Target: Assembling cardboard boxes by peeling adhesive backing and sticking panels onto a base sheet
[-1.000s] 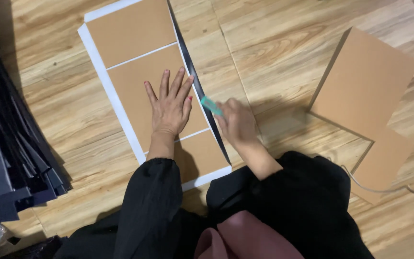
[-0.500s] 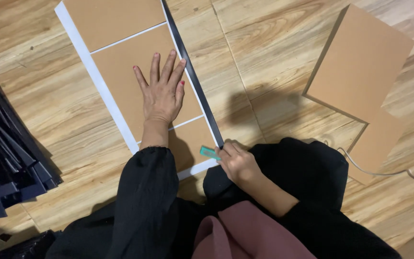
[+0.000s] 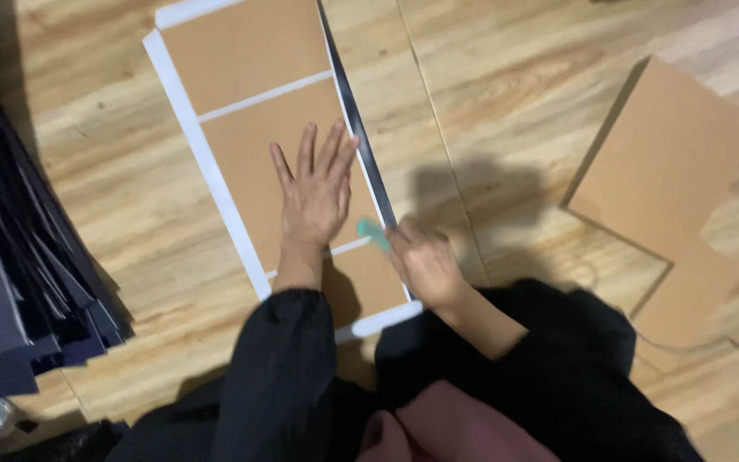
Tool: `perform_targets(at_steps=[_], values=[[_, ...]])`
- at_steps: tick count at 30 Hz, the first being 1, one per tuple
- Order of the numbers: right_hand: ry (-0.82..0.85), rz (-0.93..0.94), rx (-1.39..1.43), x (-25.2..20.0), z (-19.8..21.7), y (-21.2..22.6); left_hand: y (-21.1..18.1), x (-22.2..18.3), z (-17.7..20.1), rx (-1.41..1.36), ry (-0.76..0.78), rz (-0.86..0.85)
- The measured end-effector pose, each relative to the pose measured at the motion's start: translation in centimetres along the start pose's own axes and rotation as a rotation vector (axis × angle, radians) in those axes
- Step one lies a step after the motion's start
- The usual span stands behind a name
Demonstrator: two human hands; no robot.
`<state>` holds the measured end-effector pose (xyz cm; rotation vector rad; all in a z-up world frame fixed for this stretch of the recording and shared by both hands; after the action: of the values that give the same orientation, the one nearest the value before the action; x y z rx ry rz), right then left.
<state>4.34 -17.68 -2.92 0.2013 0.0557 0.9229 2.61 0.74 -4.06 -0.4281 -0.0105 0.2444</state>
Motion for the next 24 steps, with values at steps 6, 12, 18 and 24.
perform_targets(at_steps=[6, 12, 18, 24], values=[[-0.179, -0.125, 0.258, 2.3, -1.1, -1.9, 0.6, 0.1, -0.3, -0.005, -0.013, -0.016], [-0.133, -0.091, 0.432, 1.9, 0.5, -2.1, 0.6, 0.3, -0.2, -0.003, -0.062, -0.025], [-0.330, -0.177, 0.103, 16.3, -2.8, -4.2, 1.0, 0.0, -1.3, -0.013, -0.141, -0.058], [-0.052, -0.130, 0.072, 16.8, -3.7, -3.7, 1.8, 0.3, -2.4, 0.031, -0.227, -0.088]])
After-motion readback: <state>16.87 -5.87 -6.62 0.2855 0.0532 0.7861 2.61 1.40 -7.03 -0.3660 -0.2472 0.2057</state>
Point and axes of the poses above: each hand's wrist, its own x-axis towards the middle knuckle, its own z-axis out of the back of the hand, y = z × x, the point moved 1 cm from there along x, towards the middle knuckle, and after that the axes turned 9 degrees about -x, right-handed, at the moved point
